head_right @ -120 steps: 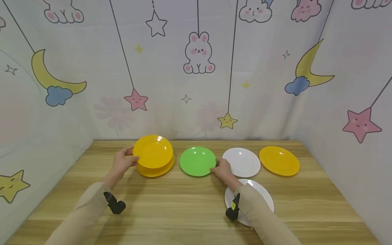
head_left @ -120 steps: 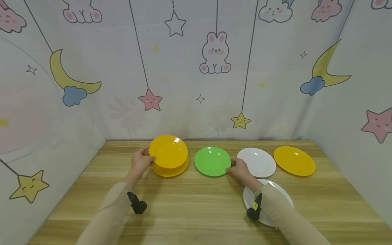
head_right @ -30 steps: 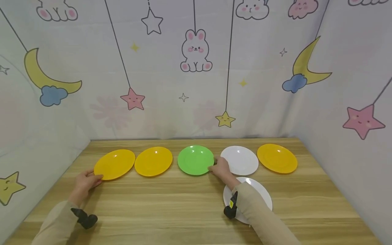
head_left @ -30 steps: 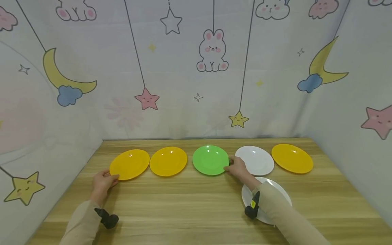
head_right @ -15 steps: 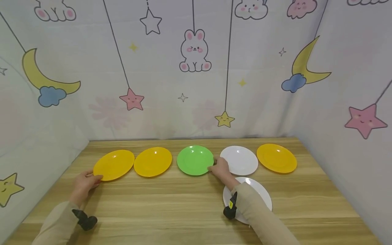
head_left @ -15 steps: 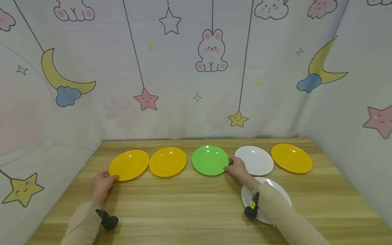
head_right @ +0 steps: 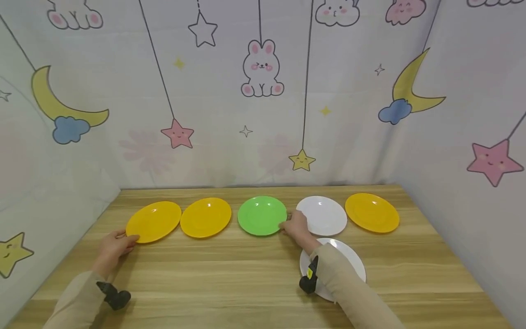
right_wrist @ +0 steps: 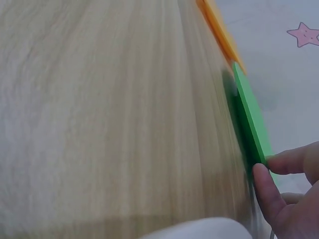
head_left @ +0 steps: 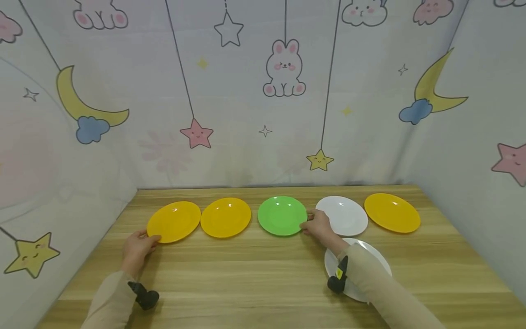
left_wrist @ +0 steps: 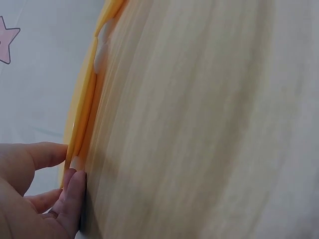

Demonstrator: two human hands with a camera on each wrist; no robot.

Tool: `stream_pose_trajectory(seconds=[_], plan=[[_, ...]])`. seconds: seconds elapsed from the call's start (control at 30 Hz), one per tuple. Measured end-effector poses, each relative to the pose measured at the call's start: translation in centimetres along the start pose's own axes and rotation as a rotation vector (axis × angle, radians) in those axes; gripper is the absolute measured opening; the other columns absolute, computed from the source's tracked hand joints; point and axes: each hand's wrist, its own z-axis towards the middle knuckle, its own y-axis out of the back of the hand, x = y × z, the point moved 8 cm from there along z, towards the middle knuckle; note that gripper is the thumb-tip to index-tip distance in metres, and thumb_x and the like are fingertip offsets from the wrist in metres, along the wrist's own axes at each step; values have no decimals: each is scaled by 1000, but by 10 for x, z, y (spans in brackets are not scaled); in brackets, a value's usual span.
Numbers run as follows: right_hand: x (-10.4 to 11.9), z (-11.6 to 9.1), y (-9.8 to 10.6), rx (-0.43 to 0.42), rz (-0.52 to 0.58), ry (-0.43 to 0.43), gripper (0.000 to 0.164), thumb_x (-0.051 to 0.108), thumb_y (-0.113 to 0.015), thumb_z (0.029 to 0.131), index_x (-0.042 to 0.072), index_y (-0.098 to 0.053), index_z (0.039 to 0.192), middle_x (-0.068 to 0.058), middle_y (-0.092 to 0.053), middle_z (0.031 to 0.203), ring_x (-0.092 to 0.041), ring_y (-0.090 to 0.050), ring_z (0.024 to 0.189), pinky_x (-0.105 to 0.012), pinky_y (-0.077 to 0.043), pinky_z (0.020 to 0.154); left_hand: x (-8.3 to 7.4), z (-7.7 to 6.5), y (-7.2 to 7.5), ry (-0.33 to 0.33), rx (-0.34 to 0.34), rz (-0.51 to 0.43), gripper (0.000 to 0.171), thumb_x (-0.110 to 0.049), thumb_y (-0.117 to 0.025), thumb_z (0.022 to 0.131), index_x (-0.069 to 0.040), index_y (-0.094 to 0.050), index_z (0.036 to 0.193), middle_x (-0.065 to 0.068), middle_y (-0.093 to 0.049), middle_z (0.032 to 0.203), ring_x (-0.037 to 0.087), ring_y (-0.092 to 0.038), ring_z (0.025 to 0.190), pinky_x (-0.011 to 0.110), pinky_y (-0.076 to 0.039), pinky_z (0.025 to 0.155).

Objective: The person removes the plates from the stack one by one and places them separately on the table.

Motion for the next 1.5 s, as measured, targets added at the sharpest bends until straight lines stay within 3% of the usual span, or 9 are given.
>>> stream_pose_trajectory(seconds=[0.3, 0.73, 1.0, 1.2, 1.5], plan=[[3, -1, 4, -41, 172, -59, 54, -6, -56, 77, -4, -44, 129, -18, -57, 93, -12, -59, 60, -26, -56, 63, 2, 3, -2, 40, 21, 26, 72, -15, -60, 81, 16, -22, 135, 37, -38, 127, -2, -51, 57, 13, -50, 55], [20, -3, 8, -62, 250, -27, 44, -8, -54, 77, -6, -53, 120, -15, -63, 84, -14, -61, 57, -37, -56, 70, 3, 6, -1, 74, 63, 28, 76, -19, -61, 83, 13, -19, 137, 34, -33, 134, 3, -53, 65, 14, -51, 58], [26, -2, 8, -87, 235, -9, 40, -5, -55, 81, -4, -53, 122, -19, -63, 91, -10, -59, 57, -36, -56, 70, 2, 8, -1, 63, 43, 56, 71, -15, -60, 83, 15, -21, 135, 35, -38, 128, 4, -54, 64, 16, -52, 58], [18, 2, 8, -124, 253, -4, 40, -7, -56, 79, -5, -55, 119, -17, -62, 86, -11, -59, 57, -31, -56, 64, 1, 7, -2, 52, 54, 69, 70, -16, -59, 83, 16, -22, 135, 35, -38, 128, 4, -54, 65, 16, -52, 59], [5, 3, 4, -126, 182, -11, 39, -3, -57, 82, -7, -52, 121, -22, -61, 99, -10, -58, 63, -21, -54, 59, -1, 4, -3, 31, 64, 69, 71, -18, -58, 84, 17, -23, 134, 35, -39, 126, 1, -53, 63, 16, -52, 60]])
